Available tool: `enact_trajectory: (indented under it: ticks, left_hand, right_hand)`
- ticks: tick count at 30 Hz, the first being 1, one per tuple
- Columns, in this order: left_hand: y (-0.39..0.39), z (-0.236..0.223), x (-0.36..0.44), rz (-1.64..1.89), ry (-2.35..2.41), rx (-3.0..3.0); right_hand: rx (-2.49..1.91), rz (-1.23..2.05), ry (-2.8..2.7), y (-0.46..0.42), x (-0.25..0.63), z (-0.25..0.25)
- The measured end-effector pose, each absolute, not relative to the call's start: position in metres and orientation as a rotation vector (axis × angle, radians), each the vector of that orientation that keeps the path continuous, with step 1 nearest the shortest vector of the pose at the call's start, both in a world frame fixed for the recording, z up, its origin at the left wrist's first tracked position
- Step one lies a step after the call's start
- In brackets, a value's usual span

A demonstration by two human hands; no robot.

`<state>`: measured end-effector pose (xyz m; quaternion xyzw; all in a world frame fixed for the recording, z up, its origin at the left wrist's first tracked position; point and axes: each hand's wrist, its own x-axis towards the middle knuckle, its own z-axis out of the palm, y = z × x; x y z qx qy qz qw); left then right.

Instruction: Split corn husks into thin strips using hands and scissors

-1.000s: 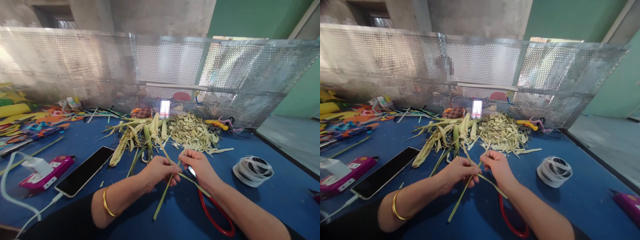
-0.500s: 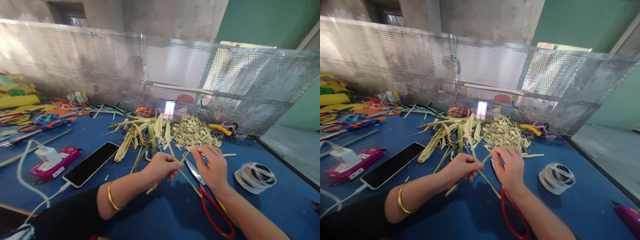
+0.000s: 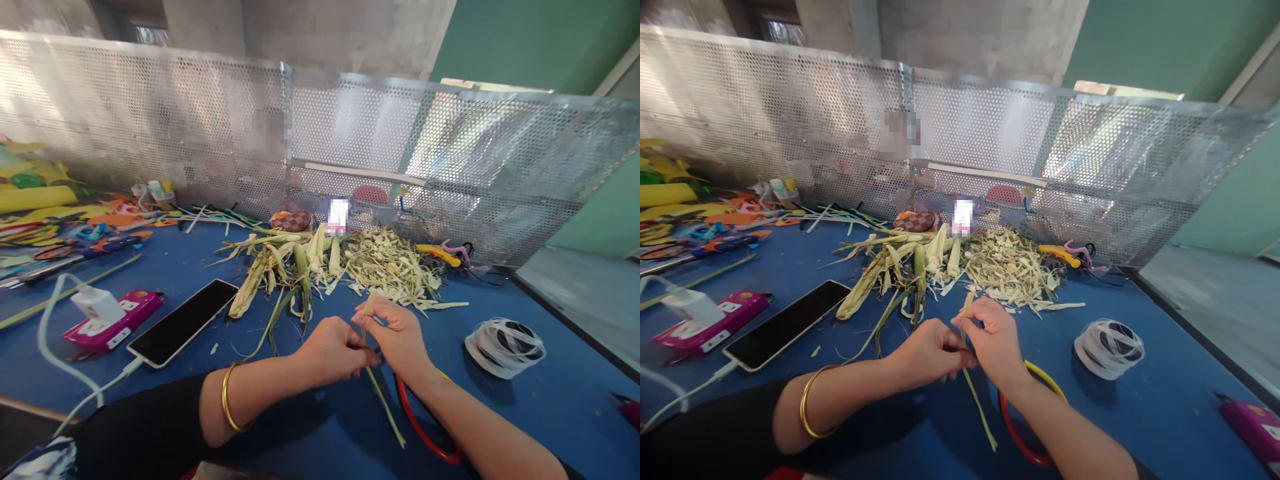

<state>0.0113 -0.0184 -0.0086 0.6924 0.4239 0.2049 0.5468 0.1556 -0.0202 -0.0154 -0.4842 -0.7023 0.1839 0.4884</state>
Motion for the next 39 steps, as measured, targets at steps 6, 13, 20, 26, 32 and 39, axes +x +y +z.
enact_trajectory:
  ticks: [6, 13, 20, 26, 32, 39]
  left_hand:
    - [-0.007, -0.005, 0.007, 0.687, 0.957, 1.285]
    - [0.007, 0.001, -0.003, 0.8, 0.829, 0.938]
    - [0.005, -0.005, 0.002, 0.902, 0.844, 0.91]
    - [0.002, -0.012, 0.006, 0.905, 0.826, 0.925]
    - [0.007, -0.002, -0.001, 0.935, 0.802, 0.916]
    - [0.007, 0.0, 0.001, 0.945, 0.926, 1.074]
  right_hand:
    - [-1.199, -0.003, -1.726, -0.024, 0.167, -0.002]
    - [-0.777, -0.713, -2.439, -0.04, 0.163, 0.0]
    - [-0.782, -0.81, -2.562, -0.036, 0.154, -0.021]
    - [-0.593, -0.836, -2.532, -0.044, 0.149, -0.016]
    - [-0.892, -0.786, -2.23, -0.034, 0.163, -0.009]
    - [-1.236, -0.305, -2.263, -0.029, 0.172, -0.007]
